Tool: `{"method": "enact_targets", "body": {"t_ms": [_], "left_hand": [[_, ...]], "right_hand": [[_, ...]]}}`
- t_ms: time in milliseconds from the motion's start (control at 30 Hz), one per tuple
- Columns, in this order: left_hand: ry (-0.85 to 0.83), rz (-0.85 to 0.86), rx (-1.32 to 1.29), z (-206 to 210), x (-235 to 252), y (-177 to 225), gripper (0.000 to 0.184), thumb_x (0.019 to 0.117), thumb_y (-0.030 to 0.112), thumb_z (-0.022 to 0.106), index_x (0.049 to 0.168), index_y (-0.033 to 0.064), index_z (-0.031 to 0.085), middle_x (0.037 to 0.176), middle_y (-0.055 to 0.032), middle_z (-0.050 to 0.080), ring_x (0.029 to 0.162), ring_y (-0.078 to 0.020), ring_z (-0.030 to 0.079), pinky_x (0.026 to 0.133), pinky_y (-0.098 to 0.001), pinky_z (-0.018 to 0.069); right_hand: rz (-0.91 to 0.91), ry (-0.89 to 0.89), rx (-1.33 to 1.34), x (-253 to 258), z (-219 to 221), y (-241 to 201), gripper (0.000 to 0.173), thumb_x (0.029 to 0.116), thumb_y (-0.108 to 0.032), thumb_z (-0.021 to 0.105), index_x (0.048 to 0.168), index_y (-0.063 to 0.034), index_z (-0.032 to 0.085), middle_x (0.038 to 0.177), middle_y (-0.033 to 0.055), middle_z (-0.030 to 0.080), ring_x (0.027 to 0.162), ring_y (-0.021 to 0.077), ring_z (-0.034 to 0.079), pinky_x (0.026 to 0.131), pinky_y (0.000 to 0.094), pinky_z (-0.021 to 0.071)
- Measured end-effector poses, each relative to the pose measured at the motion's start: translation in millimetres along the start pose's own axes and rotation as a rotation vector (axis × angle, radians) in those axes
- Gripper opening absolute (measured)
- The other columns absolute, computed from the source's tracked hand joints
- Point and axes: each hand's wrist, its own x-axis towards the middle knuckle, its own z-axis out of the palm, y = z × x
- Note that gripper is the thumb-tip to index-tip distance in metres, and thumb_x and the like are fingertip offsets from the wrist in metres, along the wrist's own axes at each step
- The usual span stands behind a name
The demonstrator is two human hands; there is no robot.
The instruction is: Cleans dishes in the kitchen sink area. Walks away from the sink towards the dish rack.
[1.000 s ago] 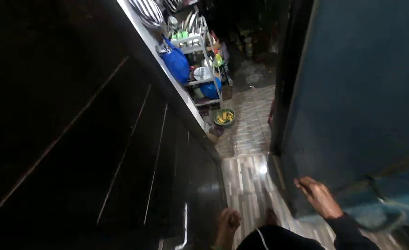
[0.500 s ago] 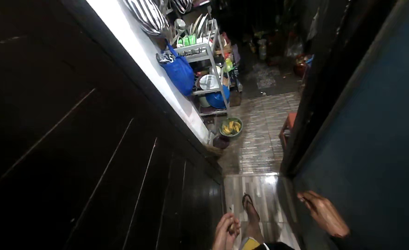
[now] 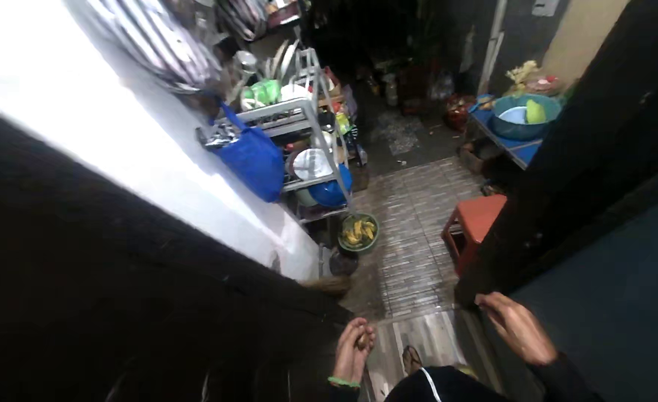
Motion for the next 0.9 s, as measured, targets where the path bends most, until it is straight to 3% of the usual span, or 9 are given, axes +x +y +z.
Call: {"method": "enact_targets", "body": {"t_ms": [200,333,533,900], "left_hand": [[-0.05,-0.054,0.039,6.8,38.9,14.1,0.021,0.1044,0.001,0.035,0.113,0.002,0.054,0.079,-0.0043,0.066,0.066,-0.0114,0.067,0.062,-0.0233,0.0568],[-0.072,-0.091,0.019,17.4,61.3,21.7,0.021,0.1048,0.003,0.035,0.111,0.0041,0.055,0.079,-0.0033,0.066,0.067,-0.0111,0.067,0.062,-0.0236,0.0573],[-0.088,-0.097,0.002,44.2,111.8,39.3,0.021,0.1051,0.004,0.033,0.108,0.0055,0.054,0.078,-0.0022,0.067,0.066,-0.0104,0.068,0.062,-0.0231,0.0577],[-0.225,-0.035,0.097,188.6,237.1,123.9,0.019,0.1056,0.003,0.037,0.109,0.004,0.056,0.079,-0.0028,0.068,0.067,-0.0103,0.068,0.062,-0.0227,0.058]], "right_hand": [[0.128,-0.052,-0.01,30.9,-8.2,0.9,0.024,0.0979,-0.003,0.06,0.117,-0.0013,0.074,0.112,0.0212,0.072,0.101,0.0379,0.072,0.089,0.0526,0.0582],[0.16,-0.053,-0.022,58.9,-12.6,4.5,0.024,0.0979,-0.003,0.059,0.117,-0.0017,0.074,0.112,0.0208,0.072,0.101,0.0377,0.072,0.089,0.0524,0.0584],[0.16,-0.1,-0.019,127.5,-15.7,18.9,0.025,0.0997,-0.005,0.058,0.119,-0.0017,0.073,0.116,0.0209,0.071,0.106,0.0375,0.07,0.093,0.0525,0.0569],[0.085,-0.048,-0.002,283.8,-33.2,62.2,0.025,0.1,-0.007,0.056,0.119,-0.0038,0.073,0.112,0.0189,0.072,0.103,0.035,0.072,0.091,0.0499,0.0584]]}}
